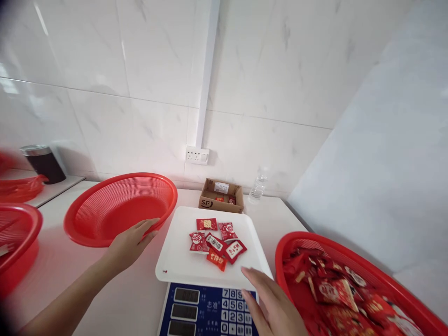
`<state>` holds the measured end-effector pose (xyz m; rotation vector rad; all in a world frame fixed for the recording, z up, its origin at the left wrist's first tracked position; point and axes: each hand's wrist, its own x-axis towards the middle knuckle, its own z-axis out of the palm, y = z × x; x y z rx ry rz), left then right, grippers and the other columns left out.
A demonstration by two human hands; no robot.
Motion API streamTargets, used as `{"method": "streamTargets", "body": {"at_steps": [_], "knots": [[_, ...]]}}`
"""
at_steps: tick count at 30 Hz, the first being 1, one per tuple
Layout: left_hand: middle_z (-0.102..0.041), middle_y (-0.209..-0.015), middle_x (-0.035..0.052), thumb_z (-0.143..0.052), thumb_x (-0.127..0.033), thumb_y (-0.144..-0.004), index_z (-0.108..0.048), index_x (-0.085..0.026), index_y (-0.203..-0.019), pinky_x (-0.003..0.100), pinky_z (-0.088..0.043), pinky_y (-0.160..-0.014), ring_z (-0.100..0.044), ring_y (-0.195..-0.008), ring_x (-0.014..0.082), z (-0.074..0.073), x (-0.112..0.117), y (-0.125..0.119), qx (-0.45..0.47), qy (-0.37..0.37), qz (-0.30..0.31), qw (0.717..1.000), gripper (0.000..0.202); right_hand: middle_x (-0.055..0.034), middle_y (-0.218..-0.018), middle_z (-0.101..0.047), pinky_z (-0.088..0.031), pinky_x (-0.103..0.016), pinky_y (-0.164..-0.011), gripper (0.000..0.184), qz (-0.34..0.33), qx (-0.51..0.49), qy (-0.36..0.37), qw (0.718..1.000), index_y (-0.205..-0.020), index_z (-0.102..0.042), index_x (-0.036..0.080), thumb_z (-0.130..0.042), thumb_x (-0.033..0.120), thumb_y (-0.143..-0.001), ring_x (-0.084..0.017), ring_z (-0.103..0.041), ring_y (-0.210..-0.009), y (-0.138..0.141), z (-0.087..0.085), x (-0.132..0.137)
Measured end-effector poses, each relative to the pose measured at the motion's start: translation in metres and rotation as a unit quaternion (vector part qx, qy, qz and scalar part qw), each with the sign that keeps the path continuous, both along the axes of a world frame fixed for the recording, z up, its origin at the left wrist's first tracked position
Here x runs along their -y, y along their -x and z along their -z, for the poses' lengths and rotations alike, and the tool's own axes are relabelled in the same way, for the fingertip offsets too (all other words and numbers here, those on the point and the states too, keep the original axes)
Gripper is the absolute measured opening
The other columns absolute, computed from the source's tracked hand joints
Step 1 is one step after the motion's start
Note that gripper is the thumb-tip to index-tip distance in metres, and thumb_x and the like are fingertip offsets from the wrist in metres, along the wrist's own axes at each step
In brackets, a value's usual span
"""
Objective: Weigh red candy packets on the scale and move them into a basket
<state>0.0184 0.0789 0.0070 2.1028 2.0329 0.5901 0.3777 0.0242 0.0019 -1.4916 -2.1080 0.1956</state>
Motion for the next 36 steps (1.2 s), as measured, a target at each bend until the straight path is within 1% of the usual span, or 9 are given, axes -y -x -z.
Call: {"method": "streamTargets", "body": {"at_steps": [5, 9, 12, 16, 20, 22, 25, 28, 36], "knots": [[-0.050, -0.137, 0.0099, -0.033, -0.039, -0.093, -0.048, -0.020, -0.129, 0.047, -0.036, -0.104, -0.039, -0.130, 0.0279, -0.001, -0.001, -0.036, 0.016, -0.034, 0.116, 0.993, 0.043, -0.0078, -0.129, -0.057, -0.042, -0.041, -0.102, 0.039, -0.012, 0.021, 0.051, 0.998, -0.123, -0.057, 0.023, -0.042, 0.034, -0.089, -0.023, -0.050, -0.121, 0.036, -0.017, -0.039], [-0.050, -0.138, 0.0065, -0.043, -0.035, -0.091, -0.048, -0.023, -0.130, 0.045, -0.035, -0.107, -0.037, -0.132, 0.0257, -0.006, -0.006, -0.073, 0.017, -0.018, 0.242, 0.970, 0.041, -0.0090, -0.140, -0.046, -0.030, -0.043, -0.109, 0.043, -0.019, 0.064, 0.098, 0.993, -0.130, -0.053, 0.020, -0.046, 0.029, -0.088, -0.024, -0.035, -0.132, 0.051, -0.018, -0.065], [-0.053, -0.135, 0.0074, -0.054, -0.031, -0.086, -0.053, -0.022, -0.126, 0.049, -0.034, -0.106, -0.040, -0.130, 0.0293, -0.009, -0.008, -0.089, 0.017, -0.007, 0.285, 0.958, 0.040, -0.0081, -0.146, -0.037, -0.023, -0.047, -0.111, 0.047, -0.035, 0.088, 0.143, 0.985, -0.130, -0.053, 0.021, -0.050, 0.038, -0.086, -0.028, -0.025, -0.137, 0.058, -0.020, -0.069], [-0.059, -0.126, 0.0068, -0.053, -0.025, -0.087, -0.061, -0.024, -0.111, 0.044, -0.039, -0.102, -0.049, -0.121, 0.0256, -0.011, -0.006, -0.089, 0.035, 0.003, 0.307, 0.951, 0.026, -0.0025, -0.147, -0.037, -0.016, -0.050, -0.111, 0.047, -0.075, 0.092, 0.181, 0.976, -0.131, -0.052, 0.028, -0.050, 0.042, -0.086, -0.029, -0.017, -0.140, 0.059, -0.023, -0.064], [-0.058, -0.125, 0.0068, -0.047, -0.026, -0.090, -0.062, -0.024, -0.107, 0.038, -0.044, -0.098, -0.051, -0.117, 0.0217, -0.016, -0.003, -0.084, 0.057, 0.024, 0.309, 0.949, 0.022, -0.0031, -0.147, -0.036, -0.017, -0.047, -0.111, 0.049, -0.071, 0.069, 0.191, 0.977, -0.131, -0.052, 0.027, -0.049, 0.046, -0.086, -0.027, -0.017, -0.140, 0.053, -0.023, -0.065], [-0.050, -0.135, 0.0092, -0.047, -0.032, -0.090, -0.054, -0.025, -0.120, 0.042, -0.042, -0.100, -0.045, -0.125, 0.0243, -0.019, -0.007, -0.084, 0.057, 0.038, 0.306, 0.950, 0.031, -0.0037, -0.149, -0.032, -0.017, -0.046, -0.112, 0.053, -0.059, 0.061, 0.182, 0.980, -0.134, -0.048, 0.027, -0.048, 0.048, -0.085, -0.026, -0.016, -0.140, 0.050, -0.021, -0.071], [-0.026, -0.151, 0.0124, -0.056, -0.051, -0.081, -0.032, -0.025, -0.140, 0.050, -0.031, -0.106, -0.021, -0.139, 0.0308, -0.022, -0.020, -0.089, 0.034, 0.072, 0.322, 0.943, 0.069, -0.0035, -0.153, -0.022, -0.015, -0.047, -0.112, 0.068, -0.047, 0.069, 0.198, 0.977, -0.140, -0.037, 0.028, -0.055, 0.053, -0.079, -0.027, -0.009, -0.141, 0.045, -0.020, -0.081], [-0.011, -0.155, 0.0134, -0.059, -0.067, -0.069, -0.018, -0.023, -0.146, 0.053, -0.016, -0.111, -0.003, -0.141, 0.0318, -0.020, -0.037, -0.098, 0.003, 0.101, 0.351, 0.931, 0.097, -0.0060, -0.155, -0.014, -0.014, -0.046, -0.112, 0.082, -0.042, 0.078, 0.230, 0.969, -0.144, -0.029, 0.028, -0.060, 0.056, -0.074, -0.029, -0.005, -0.141, 0.044, -0.021, -0.088], [-0.009, -0.153, 0.0190, -0.046, -0.075, -0.072, -0.013, -0.016, -0.146, 0.055, -0.009, -0.111, 0.000, -0.141, 0.0319, -0.013, -0.048, -0.114, -0.037, 0.112, 0.339, 0.933, 0.100, -0.0107, -0.154, -0.017, -0.027, -0.036, -0.109, 0.068, -0.040, 0.043, 0.214, 0.975, -0.144, -0.029, 0.018, -0.050, 0.040, -0.083, -0.025, -0.026, -0.137, 0.060, -0.021, -0.080]]}}
